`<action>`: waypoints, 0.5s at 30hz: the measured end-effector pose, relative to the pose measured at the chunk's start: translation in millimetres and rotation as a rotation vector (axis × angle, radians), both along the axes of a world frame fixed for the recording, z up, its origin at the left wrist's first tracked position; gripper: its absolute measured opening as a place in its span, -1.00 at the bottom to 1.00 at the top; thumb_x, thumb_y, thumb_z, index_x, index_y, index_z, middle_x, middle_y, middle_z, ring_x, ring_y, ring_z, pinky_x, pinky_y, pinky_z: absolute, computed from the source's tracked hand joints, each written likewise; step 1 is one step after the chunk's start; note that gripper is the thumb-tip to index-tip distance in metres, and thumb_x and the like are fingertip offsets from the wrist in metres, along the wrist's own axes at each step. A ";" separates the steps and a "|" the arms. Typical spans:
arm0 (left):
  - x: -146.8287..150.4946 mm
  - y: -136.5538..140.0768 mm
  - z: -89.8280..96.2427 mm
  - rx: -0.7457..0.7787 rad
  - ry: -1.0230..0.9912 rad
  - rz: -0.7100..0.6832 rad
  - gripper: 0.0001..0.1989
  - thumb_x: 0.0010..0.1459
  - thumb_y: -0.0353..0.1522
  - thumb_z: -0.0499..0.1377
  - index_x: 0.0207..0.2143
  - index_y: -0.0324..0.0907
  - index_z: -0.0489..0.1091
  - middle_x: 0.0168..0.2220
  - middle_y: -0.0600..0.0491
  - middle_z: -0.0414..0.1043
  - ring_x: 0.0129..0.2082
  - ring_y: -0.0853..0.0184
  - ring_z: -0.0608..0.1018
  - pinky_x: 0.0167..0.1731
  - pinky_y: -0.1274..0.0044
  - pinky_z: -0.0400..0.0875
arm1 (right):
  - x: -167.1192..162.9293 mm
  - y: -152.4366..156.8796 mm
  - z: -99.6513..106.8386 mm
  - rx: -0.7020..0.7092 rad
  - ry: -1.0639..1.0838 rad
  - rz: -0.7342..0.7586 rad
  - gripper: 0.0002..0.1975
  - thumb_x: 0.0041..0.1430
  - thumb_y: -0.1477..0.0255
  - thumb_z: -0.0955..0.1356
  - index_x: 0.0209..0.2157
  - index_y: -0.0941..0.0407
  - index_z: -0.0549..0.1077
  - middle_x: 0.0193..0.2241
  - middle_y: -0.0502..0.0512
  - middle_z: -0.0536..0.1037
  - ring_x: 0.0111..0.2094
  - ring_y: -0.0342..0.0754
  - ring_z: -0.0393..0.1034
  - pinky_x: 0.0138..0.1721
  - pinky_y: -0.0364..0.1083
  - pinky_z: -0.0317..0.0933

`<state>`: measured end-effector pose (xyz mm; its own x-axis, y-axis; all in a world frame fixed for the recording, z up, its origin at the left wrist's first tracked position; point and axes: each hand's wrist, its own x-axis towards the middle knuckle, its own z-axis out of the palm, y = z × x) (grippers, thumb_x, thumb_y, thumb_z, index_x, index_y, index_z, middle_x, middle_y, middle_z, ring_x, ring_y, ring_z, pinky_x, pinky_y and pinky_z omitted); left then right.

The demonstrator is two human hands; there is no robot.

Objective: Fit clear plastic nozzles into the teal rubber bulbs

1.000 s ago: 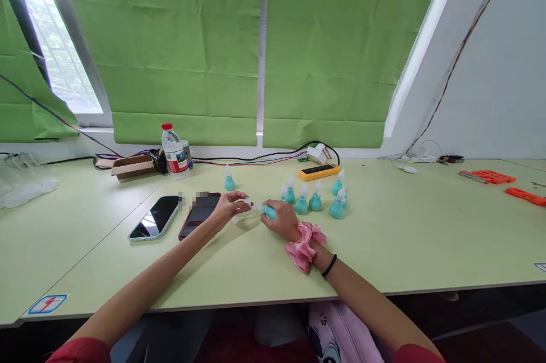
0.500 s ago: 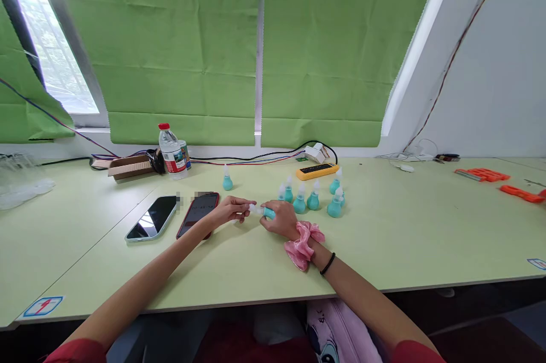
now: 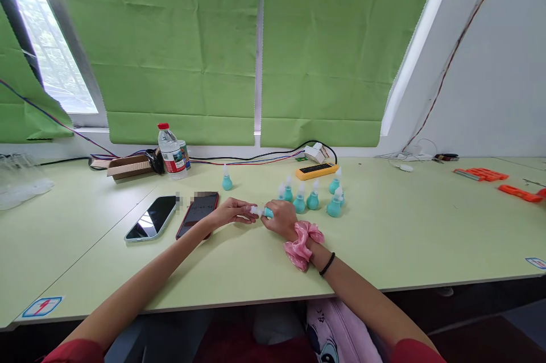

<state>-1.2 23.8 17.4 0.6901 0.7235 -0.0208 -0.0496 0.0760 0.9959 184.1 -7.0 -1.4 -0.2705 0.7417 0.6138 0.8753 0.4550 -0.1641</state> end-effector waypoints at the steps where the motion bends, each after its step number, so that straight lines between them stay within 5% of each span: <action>1: 1.0 -0.2 -1.3 -0.003 -0.013 0.028 -0.53 -0.20 -0.22 0.24 -0.25 -0.36 0.38 -0.39 -0.13 0.45 -0.41 0.31 0.49 -0.29 0.44 0.34 | 0.2 0.0 0.1 0.003 -0.003 0.009 -0.86 -0.12 0.41 0.25 -0.53 0.15 0.41 -0.53 0.08 0.46 -0.48 -0.09 0.30 -0.47 -0.17 0.02; 8: 8.7 -8.0 -3.1 0.037 -0.108 0.187 -0.58 -0.18 -0.21 0.23 -0.35 -0.40 0.39 -0.44 -0.16 0.46 -0.44 0.28 0.50 -0.30 0.41 0.39 | -5.1 -2.1 3.4 -0.044 0.110 0.030 -0.84 -0.12 0.40 0.25 -0.62 0.17 0.38 -0.65 0.03 0.39 -0.59 -0.18 0.22 -0.53 -0.20 0.00; 15: 10.8 -12.1 -3.7 0.129 -0.112 0.287 -0.53 -0.20 -0.15 0.21 -0.38 -0.43 0.41 -0.52 -0.14 0.46 -0.60 0.36 0.47 -0.45 0.48 0.41 | -13.7 -1.5 6.9 -0.463 0.535 0.124 -0.85 -0.23 0.42 0.27 -0.72 0.19 0.30 -0.80 -0.10 0.22 -0.74 -0.27 0.08 -0.71 -0.25 -0.07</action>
<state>9.6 11.8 13.8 0.4506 0.8803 0.1482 -0.1603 -0.0836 0.9835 170.4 -8.5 5.5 -0.1195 0.9415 0.3152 0.5671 0.3253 -0.7567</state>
